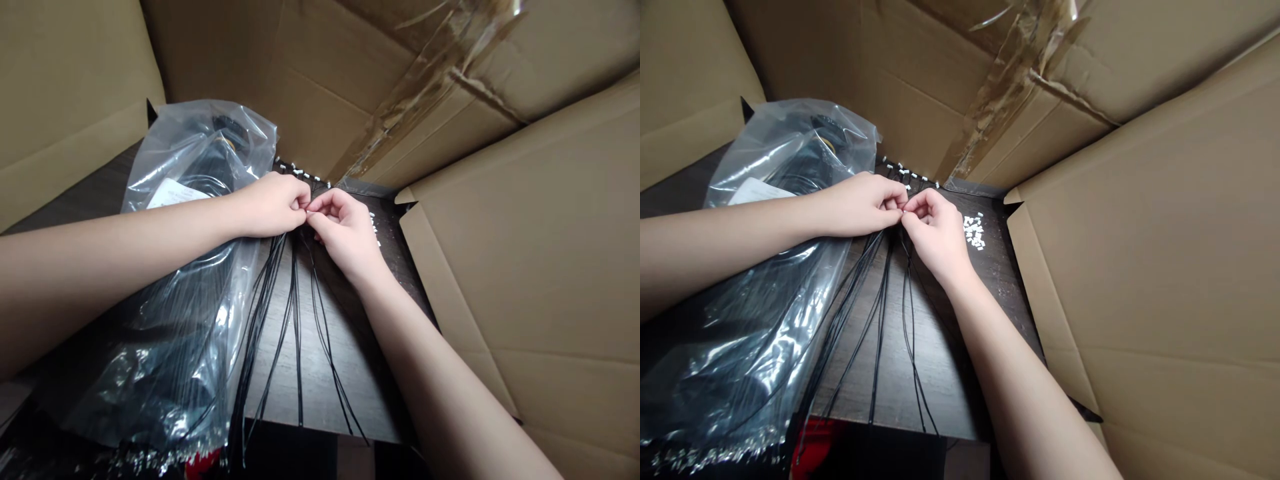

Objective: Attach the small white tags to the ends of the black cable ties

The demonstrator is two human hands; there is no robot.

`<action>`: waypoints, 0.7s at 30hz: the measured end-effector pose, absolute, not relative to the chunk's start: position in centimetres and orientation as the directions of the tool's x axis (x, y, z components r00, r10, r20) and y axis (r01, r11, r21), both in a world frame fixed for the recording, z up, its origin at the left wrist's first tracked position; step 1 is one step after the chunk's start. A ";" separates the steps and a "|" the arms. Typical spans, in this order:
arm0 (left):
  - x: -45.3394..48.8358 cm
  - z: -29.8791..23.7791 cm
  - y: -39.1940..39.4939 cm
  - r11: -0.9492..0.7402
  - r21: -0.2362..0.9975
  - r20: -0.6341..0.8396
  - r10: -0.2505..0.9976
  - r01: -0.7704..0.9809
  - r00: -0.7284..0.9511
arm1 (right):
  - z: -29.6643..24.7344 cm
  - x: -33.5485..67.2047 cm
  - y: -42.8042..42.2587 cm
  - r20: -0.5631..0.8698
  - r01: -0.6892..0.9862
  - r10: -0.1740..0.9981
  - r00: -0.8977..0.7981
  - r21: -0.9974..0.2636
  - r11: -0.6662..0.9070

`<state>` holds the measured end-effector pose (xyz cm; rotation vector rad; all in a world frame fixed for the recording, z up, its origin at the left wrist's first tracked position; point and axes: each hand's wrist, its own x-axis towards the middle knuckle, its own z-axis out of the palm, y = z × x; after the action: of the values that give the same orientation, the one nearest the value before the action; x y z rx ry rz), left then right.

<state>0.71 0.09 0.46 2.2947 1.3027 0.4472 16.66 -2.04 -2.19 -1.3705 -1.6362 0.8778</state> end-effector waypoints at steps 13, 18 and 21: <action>0.7 0.5 0.0 -0.444 0.528 0.055 0.869 0.724 0.493 | -2.3 16.7 -2.0 0.148 0.425 0.985 -0.085 -0.889 0.171; 0.8 0.6 -0.1 -0.442 0.524 0.058 0.871 0.728 0.487 | -2.3 16.7 -2.0 0.150 0.431 0.985 -0.084 -0.886 0.172; 0.8 0.6 -0.1 -0.442 0.521 0.054 0.871 0.730 0.489 | -2.3 16.7 -2.0 0.154 0.436 0.984 -0.085 -0.883 0.175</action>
<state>0.79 -0.12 0.61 2.3061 1.3269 0.4404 16.67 -2.02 -2.27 -1.3746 -1.6495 0.8623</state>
